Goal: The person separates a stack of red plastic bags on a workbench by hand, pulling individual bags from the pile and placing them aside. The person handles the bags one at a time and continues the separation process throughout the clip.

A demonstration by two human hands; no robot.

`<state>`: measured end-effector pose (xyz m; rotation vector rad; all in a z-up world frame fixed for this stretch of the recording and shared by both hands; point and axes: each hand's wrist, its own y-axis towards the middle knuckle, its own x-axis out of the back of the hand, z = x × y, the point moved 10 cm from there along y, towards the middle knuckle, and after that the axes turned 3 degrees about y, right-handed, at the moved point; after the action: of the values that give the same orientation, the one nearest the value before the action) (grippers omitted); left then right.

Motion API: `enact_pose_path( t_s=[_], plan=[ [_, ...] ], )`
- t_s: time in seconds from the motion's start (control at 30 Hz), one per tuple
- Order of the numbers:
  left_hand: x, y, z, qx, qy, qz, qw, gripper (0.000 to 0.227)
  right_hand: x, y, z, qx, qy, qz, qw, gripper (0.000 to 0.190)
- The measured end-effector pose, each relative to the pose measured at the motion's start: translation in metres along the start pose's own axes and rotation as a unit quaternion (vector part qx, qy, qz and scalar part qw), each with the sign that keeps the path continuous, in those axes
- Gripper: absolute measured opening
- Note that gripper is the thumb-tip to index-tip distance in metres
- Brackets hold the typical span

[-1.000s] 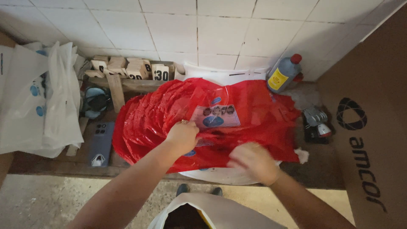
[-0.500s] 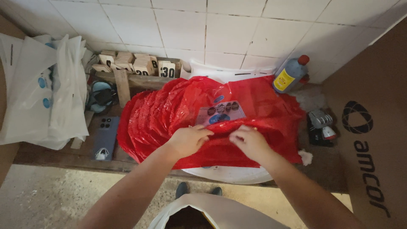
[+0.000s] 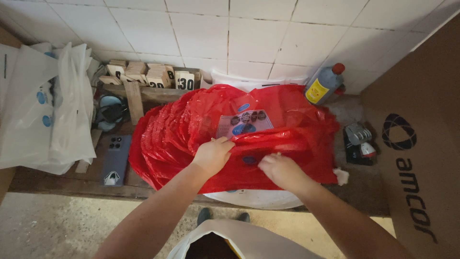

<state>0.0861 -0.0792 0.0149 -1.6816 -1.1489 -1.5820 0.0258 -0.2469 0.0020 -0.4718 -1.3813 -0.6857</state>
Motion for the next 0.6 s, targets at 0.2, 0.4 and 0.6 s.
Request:
enact_pose_path(
  t_s=[0.2,0.4,0.6],
  plan=[
    [0.048,-0.009,-0.02,-0.021,-0.083,0.045,0.995,0.062,0.035,0.015,-0.038,-0.139,0.167,0.004,0.976,0.014],
    [0.013,-0.01,-0.009,-0.02,-0.042,0.105,0.993,0.063,0.05,0.018,-0.034,-0.193,0.12,0.04,0.973,0.02],
    [-0.015,-0.004,0.013,0.022,-0.048,0.085,0.995,0.023,0.064,0.004,-0.026,-0.221,0.201,0.079,0.951,0.026]
  ],
)
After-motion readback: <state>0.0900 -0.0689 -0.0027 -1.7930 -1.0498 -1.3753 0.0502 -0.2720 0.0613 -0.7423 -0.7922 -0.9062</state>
